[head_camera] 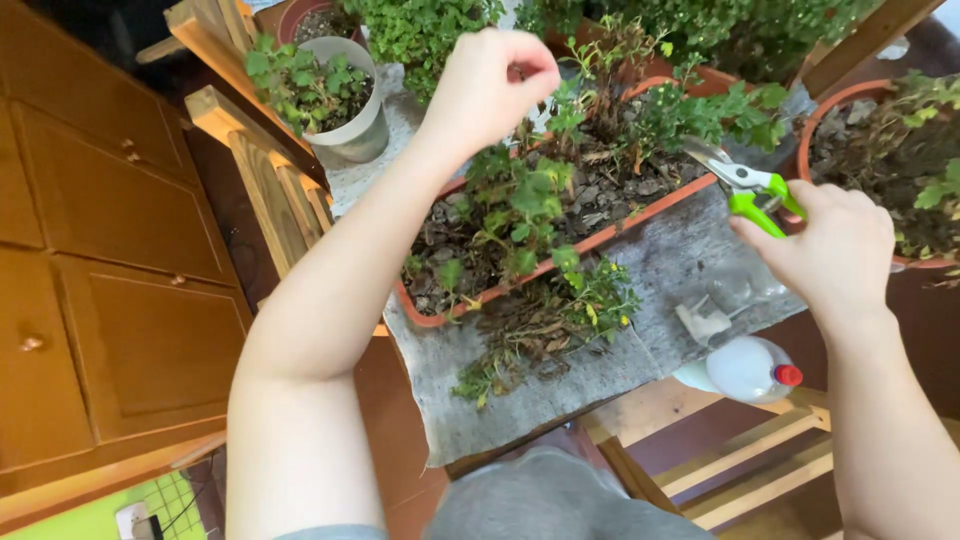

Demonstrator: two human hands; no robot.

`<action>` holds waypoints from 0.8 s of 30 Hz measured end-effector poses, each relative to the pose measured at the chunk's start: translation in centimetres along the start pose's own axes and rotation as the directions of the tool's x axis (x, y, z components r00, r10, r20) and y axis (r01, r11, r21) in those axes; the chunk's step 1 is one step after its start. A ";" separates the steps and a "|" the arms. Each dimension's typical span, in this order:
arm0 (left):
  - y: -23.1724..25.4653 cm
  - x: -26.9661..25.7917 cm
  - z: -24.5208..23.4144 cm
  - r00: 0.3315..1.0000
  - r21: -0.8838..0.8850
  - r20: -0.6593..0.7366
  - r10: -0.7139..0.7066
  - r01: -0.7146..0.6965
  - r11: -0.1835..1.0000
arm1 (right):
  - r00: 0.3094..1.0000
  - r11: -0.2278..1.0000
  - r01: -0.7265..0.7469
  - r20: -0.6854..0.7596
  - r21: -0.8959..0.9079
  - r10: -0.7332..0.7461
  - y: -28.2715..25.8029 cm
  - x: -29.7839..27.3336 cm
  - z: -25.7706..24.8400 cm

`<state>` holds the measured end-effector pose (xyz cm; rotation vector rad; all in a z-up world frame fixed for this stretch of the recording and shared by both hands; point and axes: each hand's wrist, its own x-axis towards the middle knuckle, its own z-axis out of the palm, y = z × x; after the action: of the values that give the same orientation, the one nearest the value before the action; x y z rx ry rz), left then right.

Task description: The person uses green-handled pruning shears to trim dead or overgrown stems from several potted plants on a wooden table. They repeatedly cut stems and remove the cut pieces, working across multiple pots throughout the clip.

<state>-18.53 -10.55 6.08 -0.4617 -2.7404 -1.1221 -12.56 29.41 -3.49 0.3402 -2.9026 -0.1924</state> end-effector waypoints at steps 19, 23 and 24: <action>-6.2 18.7 14.0 0.909 0.440 0.382 -0.169 -0.018 0.898 | 0.972 0.980 -0.056 0.214 -0.193 0.098 -5.6 11.6 2.8; -9.2 20.0 16.6 0.944 0.448 0.328 -0.027 -0.131 0.884 | 0.978 0.955 -0.032 0.189 -0.295 0.091 -5.7 11.1 3.2; -9.7 20.1 16.9 0.946 0.420 0.322 0.032 -0.173 0.891 | 0.983 0.963 -0.024 0.170 -0.270 0.072 -5.8 10.9 3.4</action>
<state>-40.99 -0.67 -7.37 -0.7545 -3.0597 -0.3926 -22.46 21.51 -5.58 0.2152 -3.0010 -0.6294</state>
